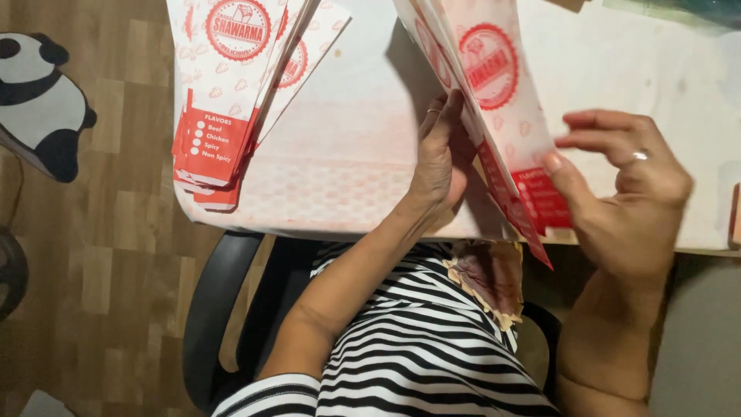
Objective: Applying glue to the edges of paper shawarma bags and folding them to assemble the packaging.
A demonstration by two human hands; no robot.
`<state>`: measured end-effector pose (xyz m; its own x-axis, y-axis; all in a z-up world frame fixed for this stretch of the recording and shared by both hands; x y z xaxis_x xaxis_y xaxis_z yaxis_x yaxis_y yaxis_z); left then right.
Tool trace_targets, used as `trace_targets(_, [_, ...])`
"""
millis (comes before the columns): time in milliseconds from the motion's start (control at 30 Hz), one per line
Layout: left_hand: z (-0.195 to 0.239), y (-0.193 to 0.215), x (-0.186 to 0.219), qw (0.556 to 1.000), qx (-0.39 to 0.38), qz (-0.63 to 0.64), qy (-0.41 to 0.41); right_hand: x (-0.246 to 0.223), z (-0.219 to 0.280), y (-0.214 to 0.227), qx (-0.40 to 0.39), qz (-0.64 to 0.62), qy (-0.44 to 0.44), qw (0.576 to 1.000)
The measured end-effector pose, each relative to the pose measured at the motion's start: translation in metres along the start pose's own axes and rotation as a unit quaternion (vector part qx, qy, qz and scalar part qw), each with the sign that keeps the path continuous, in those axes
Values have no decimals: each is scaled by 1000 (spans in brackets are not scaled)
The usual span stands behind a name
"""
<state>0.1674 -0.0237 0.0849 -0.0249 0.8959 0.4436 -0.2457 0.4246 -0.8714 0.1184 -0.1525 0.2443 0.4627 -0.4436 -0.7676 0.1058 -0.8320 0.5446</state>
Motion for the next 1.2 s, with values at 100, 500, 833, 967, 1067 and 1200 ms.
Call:
trace_targets(100, [-5, 1, 1, 1000, -10, 15, -11, 5, 2, -2, -12, 33, 21, 999])
trace_targets(500, [-4, -2, -2, 1000, -5, -26, -16, 4, 25, -21, 16, -99, -99, 990])
trace_targets(833, [-3, 1, 6, 996, -53, 18, -65, 11, 39, 3, 105, 76, 6, 992])
trace_targets(967, [-2, 2, 5, 997, -41, 2, -58, 5, 39, -1, 140, 67, 34, 987])
trace_targets(1067, [-1, -2, 6, 995, -71, 20, -60, 0, 33, -4, 19, 112, 4, 993])
trace_targets(1200, [-4, 2, 5, 998, -24, 6, -49, -15, 40, -4, 59, 132, 51, 988])
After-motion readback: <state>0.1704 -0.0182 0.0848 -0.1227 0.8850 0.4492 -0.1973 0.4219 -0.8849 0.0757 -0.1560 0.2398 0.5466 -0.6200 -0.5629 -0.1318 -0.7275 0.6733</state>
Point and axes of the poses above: each hand's wrist, its own z-axis away from the middle knuckle, its own y-axis out of the back of the hand, x = y × z, the point moved 2 cm from there along -z, towards the middle knuckle, and after that the axes turned 14 degrees about -z, right-handed, at the moved point
